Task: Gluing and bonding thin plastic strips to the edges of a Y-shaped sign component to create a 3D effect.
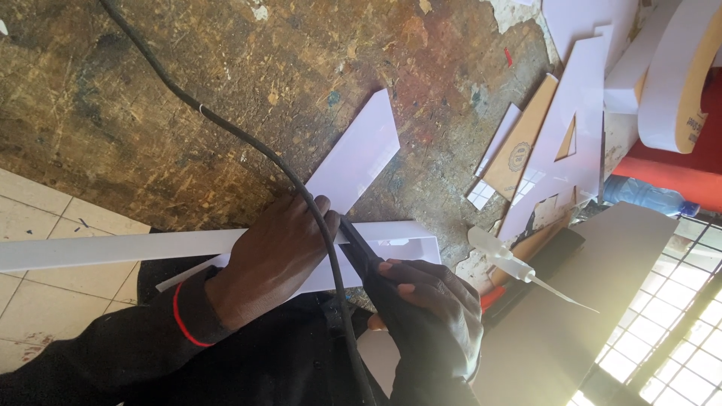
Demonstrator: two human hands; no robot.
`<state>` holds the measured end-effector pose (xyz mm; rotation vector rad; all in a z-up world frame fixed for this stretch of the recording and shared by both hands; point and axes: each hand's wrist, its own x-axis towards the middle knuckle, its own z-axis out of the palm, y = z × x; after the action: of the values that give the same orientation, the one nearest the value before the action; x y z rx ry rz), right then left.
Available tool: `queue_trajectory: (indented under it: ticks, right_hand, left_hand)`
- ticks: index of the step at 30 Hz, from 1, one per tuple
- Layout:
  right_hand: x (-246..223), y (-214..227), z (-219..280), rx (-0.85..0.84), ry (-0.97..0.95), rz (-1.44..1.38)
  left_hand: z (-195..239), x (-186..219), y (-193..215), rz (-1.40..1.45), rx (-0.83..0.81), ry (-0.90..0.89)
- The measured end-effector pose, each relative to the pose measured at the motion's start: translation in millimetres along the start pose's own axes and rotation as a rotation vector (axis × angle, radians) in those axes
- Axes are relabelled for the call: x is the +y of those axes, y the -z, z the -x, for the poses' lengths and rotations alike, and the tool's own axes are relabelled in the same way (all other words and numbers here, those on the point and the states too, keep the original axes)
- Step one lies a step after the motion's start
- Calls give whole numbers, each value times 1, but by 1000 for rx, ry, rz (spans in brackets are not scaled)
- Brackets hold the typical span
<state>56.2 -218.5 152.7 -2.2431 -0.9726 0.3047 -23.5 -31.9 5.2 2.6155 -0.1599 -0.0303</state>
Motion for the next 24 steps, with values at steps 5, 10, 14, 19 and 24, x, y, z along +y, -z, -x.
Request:
queue_trajectory:
  ticks: [5,10,14,19,24]
  right_hand:
    - [4,-3,5,20,-41,-55]
    - [8,1,6,-4,35,17]
    - [6,1,6,1,-5,-20]
    - [15,2,7,-29,82,-28]
    - [8,0,1,-9,55,-20]
  left_hand:
    - [0,0,1,-25,35,-5]
    - [-2,-2,1,111,47,-15]
    - [-3,-1,0,18,-13,-12]
    - [-2,-1,2,-9,32,-16]
    - [-3,-1,2,-19,-23,-14]
